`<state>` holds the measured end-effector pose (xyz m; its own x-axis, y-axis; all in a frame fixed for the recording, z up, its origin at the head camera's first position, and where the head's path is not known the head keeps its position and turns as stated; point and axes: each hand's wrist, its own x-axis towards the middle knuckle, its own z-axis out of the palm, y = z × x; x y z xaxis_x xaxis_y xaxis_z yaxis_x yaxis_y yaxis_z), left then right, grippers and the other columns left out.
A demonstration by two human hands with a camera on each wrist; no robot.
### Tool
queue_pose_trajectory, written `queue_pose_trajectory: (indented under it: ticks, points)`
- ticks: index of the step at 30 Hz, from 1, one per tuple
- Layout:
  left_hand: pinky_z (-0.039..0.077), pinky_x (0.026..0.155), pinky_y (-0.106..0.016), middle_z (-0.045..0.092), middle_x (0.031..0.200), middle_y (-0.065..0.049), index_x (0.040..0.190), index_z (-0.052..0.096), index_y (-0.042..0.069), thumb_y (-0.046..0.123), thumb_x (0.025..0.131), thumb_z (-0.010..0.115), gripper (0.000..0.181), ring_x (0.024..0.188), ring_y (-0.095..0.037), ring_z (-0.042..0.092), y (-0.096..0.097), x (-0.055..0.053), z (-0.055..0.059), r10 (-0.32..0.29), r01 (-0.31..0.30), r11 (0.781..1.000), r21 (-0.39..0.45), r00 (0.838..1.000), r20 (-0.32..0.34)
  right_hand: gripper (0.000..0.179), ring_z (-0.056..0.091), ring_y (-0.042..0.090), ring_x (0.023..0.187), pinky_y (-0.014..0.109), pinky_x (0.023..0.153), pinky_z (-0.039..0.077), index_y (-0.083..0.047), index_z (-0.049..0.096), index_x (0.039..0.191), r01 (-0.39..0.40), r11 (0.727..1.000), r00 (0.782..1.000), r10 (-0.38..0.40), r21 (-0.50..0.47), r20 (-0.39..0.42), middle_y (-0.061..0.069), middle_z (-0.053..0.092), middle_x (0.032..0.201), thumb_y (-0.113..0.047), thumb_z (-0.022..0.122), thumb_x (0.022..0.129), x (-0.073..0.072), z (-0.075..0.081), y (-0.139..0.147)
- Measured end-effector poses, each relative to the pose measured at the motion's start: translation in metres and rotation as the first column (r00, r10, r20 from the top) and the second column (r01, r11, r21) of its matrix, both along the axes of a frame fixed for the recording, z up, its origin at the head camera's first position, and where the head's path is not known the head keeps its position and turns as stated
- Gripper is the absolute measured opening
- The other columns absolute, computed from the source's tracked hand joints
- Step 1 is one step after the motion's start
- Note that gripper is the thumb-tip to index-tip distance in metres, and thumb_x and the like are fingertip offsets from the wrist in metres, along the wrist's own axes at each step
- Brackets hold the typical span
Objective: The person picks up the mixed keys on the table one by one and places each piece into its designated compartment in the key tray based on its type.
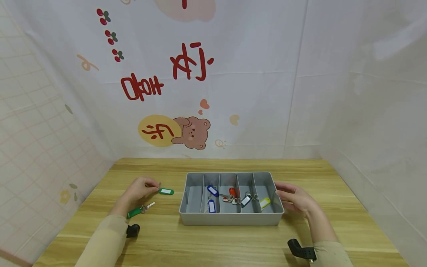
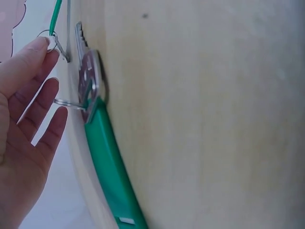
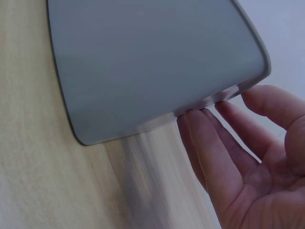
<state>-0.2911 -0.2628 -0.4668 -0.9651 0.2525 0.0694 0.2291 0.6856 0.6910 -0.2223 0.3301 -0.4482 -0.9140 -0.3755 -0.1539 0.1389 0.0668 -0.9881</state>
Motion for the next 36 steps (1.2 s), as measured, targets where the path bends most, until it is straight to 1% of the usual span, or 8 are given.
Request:
queue_pose_trajectory:
  ticks: [6, 10, 16, 19, 22, 26, 29, 36]
  points:
    - [0.049, 0.084, -0.042, 0.07, 0.087, 0.002, 0.091, 0.078, 0.009, 0.01, 0.091, 0.073, 0.005, 0.087, -0.017, 0.061, 0.004, 0.003, 0.009, 0.025, -0.025, 0.999, 0.021, 0.999, 0.034, 0.052, 0.063, 0.011, 0.109, 0.038, 0.09, 0.053, 0.011, 0.034, 0.147, -0.001, 1.0, 1.0, 0.001, 0.0, 0.002, -0.002, 0.061, 0.126, -0.011, 0.053, 0.104, 0.001, 0.002, -0.001]
    - [0.05, 0.083, -0.041, 0.071, 0.089, 0.001, 0.091, 0.078, 0.01, 0.012, 0.09, 0.073, 0.006, 0.088, -0.018, 0.062, 0.005, 0.003, 0.014, 0.022, -0.022, 0.999, 0.031, 1.0, 0.018, 0.051, 0.063, 0.011, 0.11, 0.038, 0.09, 0.053, 0.01, 0.035, 0.147, -0.004, 1.0, 1.0, 0.004, -0.001, 0.0, -0.002, 0.061, 0.127, -0.011, 0.052, 0.104, 0.001, 0.002, 0.0]
    - [0.052, 0.077, -0.037, 0.072, 0.089, 0.0, 0.093, 0.078, 0.009, 0.011, 0.091, 0.072, 0.007, 0.085, -0.017, 0.063, 0.009, 0.002, 0.022, -0.012, 0.013, 0.999, 0.05, 1.0, -0.021, 0.052, 0.063, 0.011, 0.11, 0.038, 0.09, 0.053, 0.01, 0.033, 0.148, -0.009, 1.0, 1.0, 0.009, -0.001, -0.003, -0.002, 0.061, 0.127, -0.011, 0.052, 0.104, 0.001, 0.002, 0.0]
    - [0.052, 0.077, -0.036, 0.071, 0.09, 0.002, 0.094, 0.078, 0.01, 0.014, 0.091, 0.073, 0.007, 0.086, -0.017, 0.063, 0.012, 0.002, 0.025, -0.017, 0.019, 0.998, 0.059, 0.999, -0.027, 0.052, 0.063, 0.011, 0.11, 0.037, 0.09, 0.053, 0.01, 0.034, 0.147, -0.007, 1.0, 1.0, 0.007, -0.003, 0.0, -0.002, 0.06, 0.127, -0.01, 0.052, 0.104, 0.001, 0.003, -0.001]
    - [0.053, 0.078, -0.036, 0.071, 0.091, 0.003, 0.093, 0.079, 0.013, 0.017, 0.092, 0.073, 0.007, 0.087, -0.016, 0.063, 0.014, 0.003, 0.028, -0.01, 0.011, 0.998, 0.065, 1.0, -0.02, 0.051, 0.063, 0.011, 0.11, 0.037, 0.09, 0.053, 0.01, 0.035, 0.147, -0.005, 1.0, 1.0, 0.005, -0.003, 0.002, -0.002, 0.06, 0.127, -0.01, 0.052, 0.104, 0.001, 0.003, -0.001]
    - [0.053, 0.08, -0.039, 0.071, 0.092, 0.003, 0.094, 0.078, 0.014, 0.019, 0.093, 0.072, 0.009, 0.088, -0.017, 0.064, 0.018, 0.003, 0.031, -0.012, 0.013, 0.998, 0.065, 1.0, -0.014, 0.051, 0.063, 0.011, 0.11, 0.037, 0.09, 0.053, 0.01, 0.034, 0.148, -0.005, 1.0, 1.0, 0.005, -0.007, 0.005, -0.001, 0.06, 0.128, -0.01, 0.052, 0.104, 0.001, 0.003, -0.001]
    - [0.053, 0.081, -0.04, 0.071, 0.093, 0.002, 0.095, 0.078, 0.012, 0.018, 0.094, 0.071, 0.01, 0.089, -0.017, 0.064, 0.02, 0.004, 0.034, -0.023, 0.024, 0.997, 0.067, 1.0, -0.019, 0.052, 0.063, 0.011, 0.11, 0.038, 0.09, 0.053, 0.011, 0.033, 0.148, -0.004, 1.0, 1.0, 0.004, -0.01, 0.007, -0.001, 0.061, 0.127, -0.01, 0.052, 0.104, 0.001, 0.003, -0.001]
    - [0.053, 0.082, -0.041, 0.071, 0.094, 0.002, 0.096, 0.078, 0.013, 0.018, 0.093, 0.071, 0.009, 0.09, -0.017, 0.064, 0.025, 0.007, 0.041, -0.031, 0.034, 0.995, 0.09, 0.999, -0.028, 0.051, 0.063, 0.011, 0.11, 0.038, 0.09, 0.053, 0.011, 0.034, 0.147, -0.009, 1.0, 1.0, 0.009, -0.018, 0.004, -0.002, 0.061, 0.126, -0.01, 0.052, 0.104, 0.001, 0.003, -0.001]
